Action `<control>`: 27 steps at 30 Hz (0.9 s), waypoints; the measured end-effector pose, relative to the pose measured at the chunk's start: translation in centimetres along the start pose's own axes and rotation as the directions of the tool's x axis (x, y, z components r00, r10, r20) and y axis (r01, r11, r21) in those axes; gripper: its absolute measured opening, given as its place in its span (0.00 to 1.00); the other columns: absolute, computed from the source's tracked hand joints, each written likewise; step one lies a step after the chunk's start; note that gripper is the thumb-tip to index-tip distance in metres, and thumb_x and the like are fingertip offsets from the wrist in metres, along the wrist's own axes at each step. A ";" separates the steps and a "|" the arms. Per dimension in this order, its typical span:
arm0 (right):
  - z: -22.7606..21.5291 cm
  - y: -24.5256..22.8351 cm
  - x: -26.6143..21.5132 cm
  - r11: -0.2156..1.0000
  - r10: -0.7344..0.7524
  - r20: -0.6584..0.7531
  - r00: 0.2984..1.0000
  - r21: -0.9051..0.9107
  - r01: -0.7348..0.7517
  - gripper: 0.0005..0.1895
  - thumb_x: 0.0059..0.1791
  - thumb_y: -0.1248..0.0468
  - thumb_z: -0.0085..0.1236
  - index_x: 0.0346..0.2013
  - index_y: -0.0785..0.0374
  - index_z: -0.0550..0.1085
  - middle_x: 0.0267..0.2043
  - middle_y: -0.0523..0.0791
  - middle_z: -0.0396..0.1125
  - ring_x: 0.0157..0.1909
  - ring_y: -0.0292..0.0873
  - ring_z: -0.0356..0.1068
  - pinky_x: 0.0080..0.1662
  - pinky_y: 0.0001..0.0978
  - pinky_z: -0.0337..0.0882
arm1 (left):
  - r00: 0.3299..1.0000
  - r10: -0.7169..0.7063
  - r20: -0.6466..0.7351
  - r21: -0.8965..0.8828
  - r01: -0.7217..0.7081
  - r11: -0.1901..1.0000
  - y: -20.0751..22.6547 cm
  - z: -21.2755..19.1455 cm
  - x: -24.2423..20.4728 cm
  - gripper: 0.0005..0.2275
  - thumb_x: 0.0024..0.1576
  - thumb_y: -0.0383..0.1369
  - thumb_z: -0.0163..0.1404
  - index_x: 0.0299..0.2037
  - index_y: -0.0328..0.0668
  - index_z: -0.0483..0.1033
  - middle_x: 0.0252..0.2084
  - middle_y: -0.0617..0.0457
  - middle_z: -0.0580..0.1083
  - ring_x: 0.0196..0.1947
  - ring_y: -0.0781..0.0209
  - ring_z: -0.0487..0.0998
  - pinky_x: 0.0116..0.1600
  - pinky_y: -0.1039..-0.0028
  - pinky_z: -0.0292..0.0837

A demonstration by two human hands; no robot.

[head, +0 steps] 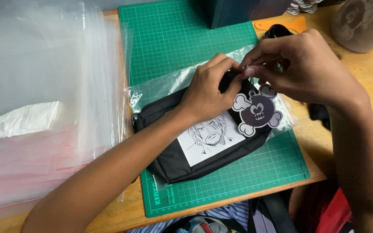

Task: The person attaches a character keychain to the zipper of a black fabric bag. They first rub the surface of a plastic bag, then take the black bag, handle a separate strap, and finally use their hands to attach the keychain ring through the zipper pull before placing the bag inside the plastic one.

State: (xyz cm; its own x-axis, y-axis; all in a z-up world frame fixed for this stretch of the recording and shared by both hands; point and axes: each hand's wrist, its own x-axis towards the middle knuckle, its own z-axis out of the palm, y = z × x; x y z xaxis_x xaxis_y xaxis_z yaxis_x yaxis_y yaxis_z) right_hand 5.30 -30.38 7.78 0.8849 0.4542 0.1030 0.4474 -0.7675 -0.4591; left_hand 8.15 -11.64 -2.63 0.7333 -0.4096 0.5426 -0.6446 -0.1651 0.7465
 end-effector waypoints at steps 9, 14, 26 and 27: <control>0.3 -0.5 -1.0 0.952 0.124 -0.133 0.983 -0.265 -0.156 0.05 0.54 0.59 0.64 0.39 0.42 0.84 0.13 0.37 0.70 0.24 0.28 0.72 0.37 0.27 0.62 | 0.996 -0.088 0.017 -0.086 0.089 0.992 0.0 -0.2 0.0 0.04 0.60 0.33 0.50 0.38 0.44 0.74 0.38 0.56 0.74 0.39 0.60 0.78 0.45 0.69 0.72; 0.9 1.2 -0.4 0.880 0.225 -0.077 0.971 -0.412 -0.236 0.10 0.48 0.56 0.65 0.42 0.38 0.85 0.25 0.43 0.75 0.28 0.49 0.72 0.36 0.42 0.65 | 0.998 -0.061 0.006 -0.101 0.061 0.993 -0.4 -0.1 0.0 0.05 0.61 0.34 0.50 0.39 0.43 0.75 0.39 0.56 0.76 0.42 0.60 0.79 0.49 0.69 0.71; 1.2 1.2 0.3 0.946 0.236 -0.113 0.965 -0.203 -0.255 0.06 0.47 0.62 0.69 0.36 0.44 0.85 0.25 0.41 0.75 0.29 0.34 0.72 0.35 0.31 0.63 | 0.999 -0.034 0.021 -0.119 0.036 0.992 -1.0 -0.2 0.1 0.03 0.61 0.30 0.50 0.41 0.42 0.74 0.42 0.54 0.76 0.44 0.57 0.79 0.49 0.68 0.73; 1.2 1.2 0.3 0.946 0.235 -0.112 0.966 -0.204 -0.253 0.06 0.47 0.62 0.69 0.36 0.44 0.85 0.25 0.41 0.75 0.29 0.34 0.72 0.35 0.31 0.63 | 0.999 -0.034 0.020 -0.119 0.036 0.992 -1.0 -0.2 0.1 0.03 0.61 0.30 0.50 0.41 0.42 0.74 0.42 0.54 0.76 0.44 0.57 0.79 0.49 0.68 0.73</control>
